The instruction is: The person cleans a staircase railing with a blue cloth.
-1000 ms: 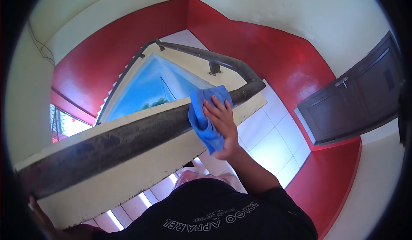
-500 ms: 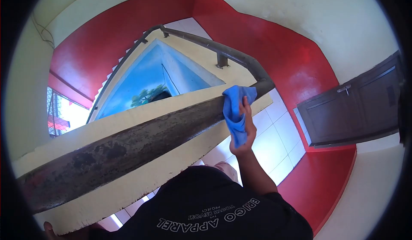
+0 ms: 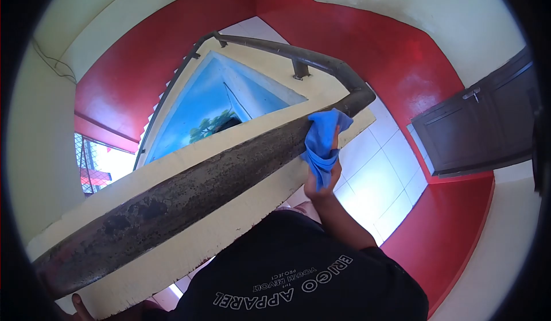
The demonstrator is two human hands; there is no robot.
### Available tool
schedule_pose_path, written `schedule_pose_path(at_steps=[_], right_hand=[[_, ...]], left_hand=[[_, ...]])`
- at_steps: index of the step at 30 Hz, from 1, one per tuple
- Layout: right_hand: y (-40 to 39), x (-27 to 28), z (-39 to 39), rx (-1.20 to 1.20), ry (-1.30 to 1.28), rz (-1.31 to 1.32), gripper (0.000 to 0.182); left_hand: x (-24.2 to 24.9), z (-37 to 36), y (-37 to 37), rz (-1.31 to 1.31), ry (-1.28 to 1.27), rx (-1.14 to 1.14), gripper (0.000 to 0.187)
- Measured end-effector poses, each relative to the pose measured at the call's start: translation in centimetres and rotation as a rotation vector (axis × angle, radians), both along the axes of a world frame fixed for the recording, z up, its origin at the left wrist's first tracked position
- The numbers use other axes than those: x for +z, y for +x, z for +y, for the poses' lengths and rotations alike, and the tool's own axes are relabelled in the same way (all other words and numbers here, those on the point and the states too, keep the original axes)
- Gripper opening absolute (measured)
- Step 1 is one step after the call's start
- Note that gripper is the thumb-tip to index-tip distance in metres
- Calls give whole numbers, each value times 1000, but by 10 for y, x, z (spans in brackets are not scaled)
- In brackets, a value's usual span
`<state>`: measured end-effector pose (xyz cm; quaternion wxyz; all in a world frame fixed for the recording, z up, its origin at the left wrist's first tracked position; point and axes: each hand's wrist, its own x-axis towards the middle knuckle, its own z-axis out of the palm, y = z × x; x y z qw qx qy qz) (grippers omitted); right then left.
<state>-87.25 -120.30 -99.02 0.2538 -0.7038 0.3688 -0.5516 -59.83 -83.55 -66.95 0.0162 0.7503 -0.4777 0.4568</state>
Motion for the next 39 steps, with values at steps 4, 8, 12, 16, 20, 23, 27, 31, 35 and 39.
schedule_pose_path(at_steps=[4, 8, 12, 16, 20, 23, 27, 31, 35, 39], right_hand=[[-37, -22, -66, -77, -264, 309, 52], [-64, -43, -111, -43, 85, -11, 39], [-15, -28, -56, -90, -5, -44, 30], [22, 27, -7, -38, -392, 110, 28], [-43, -21, -106, 170, -332, 311, 30], [-80, -25, -152, 70, -115, 143, 39], [-69, -16, -163, -42, -211, 246, 40], [-42, -8, -107, 102, -155, 175, 43], [-68, -19, -136, 105, -158, 235, 38], [-91, -24, -200, -6, -203, 211, 28]], left_hand=[[-15, 45, 23, 225, -1, 66, 76], [-3, 1, 8, -62, -15, -2, 75], [-3, 6, 4, -51, -6, 32, 74], [-11, 7, 11, 19, -30, 2, 71], [-8, 8, 8, 35, -13, 29, 76], [-6, 8, 8, -37, -13, -23, 73], [-6, 3, 4, -47, -30, -23, 72], [-6, -1, 1, -61, -39, -10, 71], [-5, -8, -3, -33, -63, -8, 71], [-5, -11, -2, -74, -62, -5, 71]])
